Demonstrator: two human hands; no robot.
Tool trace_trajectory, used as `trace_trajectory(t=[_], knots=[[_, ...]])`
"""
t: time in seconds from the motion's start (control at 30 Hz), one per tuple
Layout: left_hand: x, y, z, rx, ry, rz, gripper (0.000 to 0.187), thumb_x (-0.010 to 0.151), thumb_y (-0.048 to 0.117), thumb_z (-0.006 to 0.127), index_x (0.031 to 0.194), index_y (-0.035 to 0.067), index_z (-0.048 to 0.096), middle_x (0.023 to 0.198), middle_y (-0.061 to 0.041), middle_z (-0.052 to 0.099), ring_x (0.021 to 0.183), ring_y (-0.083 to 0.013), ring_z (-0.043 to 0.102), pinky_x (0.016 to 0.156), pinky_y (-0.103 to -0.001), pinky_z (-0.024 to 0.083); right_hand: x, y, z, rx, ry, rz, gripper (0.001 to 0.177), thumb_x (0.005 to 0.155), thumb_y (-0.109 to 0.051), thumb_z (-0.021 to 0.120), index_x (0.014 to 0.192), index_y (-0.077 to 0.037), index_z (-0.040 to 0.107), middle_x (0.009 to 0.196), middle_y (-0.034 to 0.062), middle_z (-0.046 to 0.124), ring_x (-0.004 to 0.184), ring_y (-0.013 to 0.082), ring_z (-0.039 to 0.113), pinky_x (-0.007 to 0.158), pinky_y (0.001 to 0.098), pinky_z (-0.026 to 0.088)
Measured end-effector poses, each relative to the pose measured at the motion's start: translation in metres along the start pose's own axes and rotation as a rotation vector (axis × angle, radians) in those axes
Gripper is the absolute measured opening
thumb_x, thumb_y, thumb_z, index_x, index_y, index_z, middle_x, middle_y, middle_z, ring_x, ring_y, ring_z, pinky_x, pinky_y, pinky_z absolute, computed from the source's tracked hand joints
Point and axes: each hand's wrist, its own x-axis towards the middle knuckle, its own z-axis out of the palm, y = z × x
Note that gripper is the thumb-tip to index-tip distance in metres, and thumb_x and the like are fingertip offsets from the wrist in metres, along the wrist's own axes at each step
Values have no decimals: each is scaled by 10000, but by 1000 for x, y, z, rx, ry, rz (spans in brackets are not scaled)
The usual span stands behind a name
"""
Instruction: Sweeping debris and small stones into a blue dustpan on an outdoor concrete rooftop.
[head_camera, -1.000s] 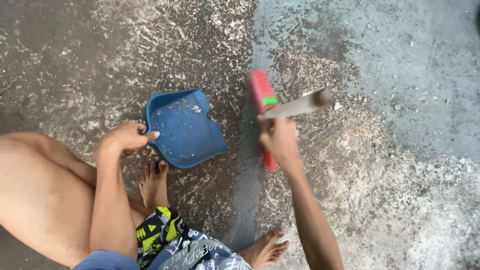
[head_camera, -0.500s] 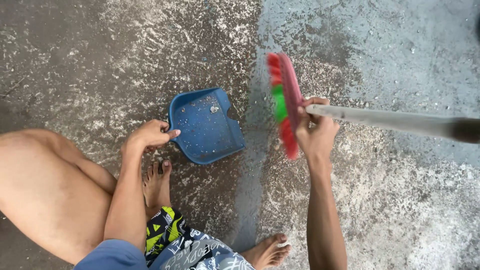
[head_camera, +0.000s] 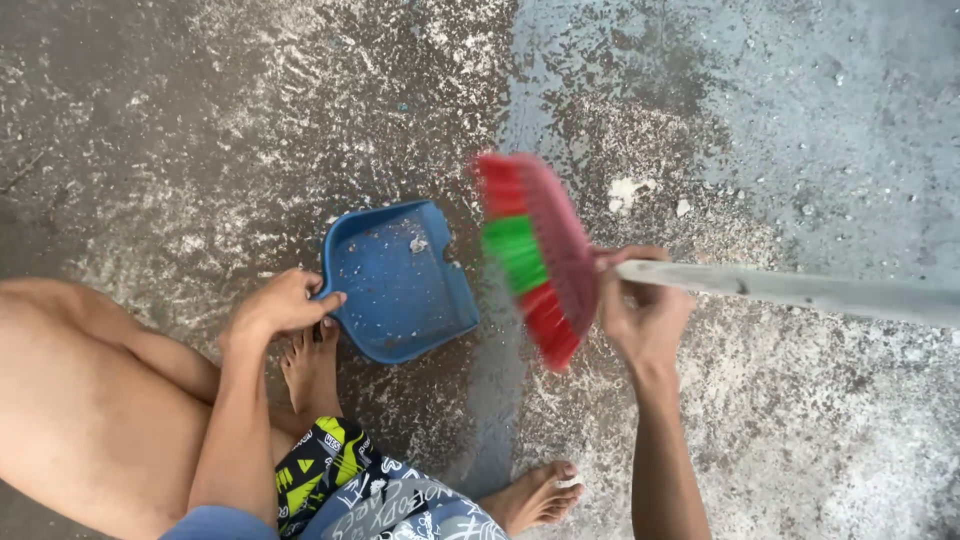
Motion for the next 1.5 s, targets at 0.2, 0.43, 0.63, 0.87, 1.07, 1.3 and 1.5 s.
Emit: trace_trajectory(t=[0.2,0.43,0.63,0.87,1.07,1.3,1.5], knots=[[12,6,9,-49,-36,2,470,898,529,687,957,71,775,843,-141,787,813,-280,752,795,-444,570,13,-3,11,-302,-8,261,93,1015,-51,639,1075,15,614,959,217,740,806,247,777,656,370,649],[16,24,8,-64,16,119,538,956,506,674,917,-27,740,748,-194,748,732,-324,734,752,-483,563,-12,-26,57,-85,-278,55,98,933,14,638,1031,12,642,971,206,762,836,263,784,756,383,693],[30,34,19,-174,59,164,480,927,498,680,999,35,782,772,-119,712,738,-266,711,757,-499,544,24,-46,39,-134,-174,202,108,955,11,600,1061,-6,587,918,170,741,657,201,765,521,331,646],[95,81,52,-198,254,473,527,898,490,703,944,-34,746,834,-277,718,827,-406,723,768,-498,530,14,-57,24,-297,-202,216,148,917,40,612,1048,-27,622,898,162,726,765,252,739,638,377,617],[88,163,62,-193,172,443,522,945,463,658,946,-55,725,867,-309,708,882,-445,720,815,-509,539,15,-16,-61,-226,209,137,120,967,57,607,1076,6,605,1019,167,763,957,249,792,827,371,701],[91,233,74,-113,140,390,569,993,445,601,865,-95,727,737,-307,722,730,-431,733,782,-500,544,37,8,-84,-370,398,422,127,991,-4,611,1116,-21,625,896,157,759,659,206,734,552,352,619],[89,244,61,-104,22,319,586,1000,466,585,851,-85,721,664,-220,696,621,-365,725,691,-493,575,21,29,-78,-338,125,409,93,992,-38,641,1085,-39,650,750,191,747,507,175,606,445,335,487]])
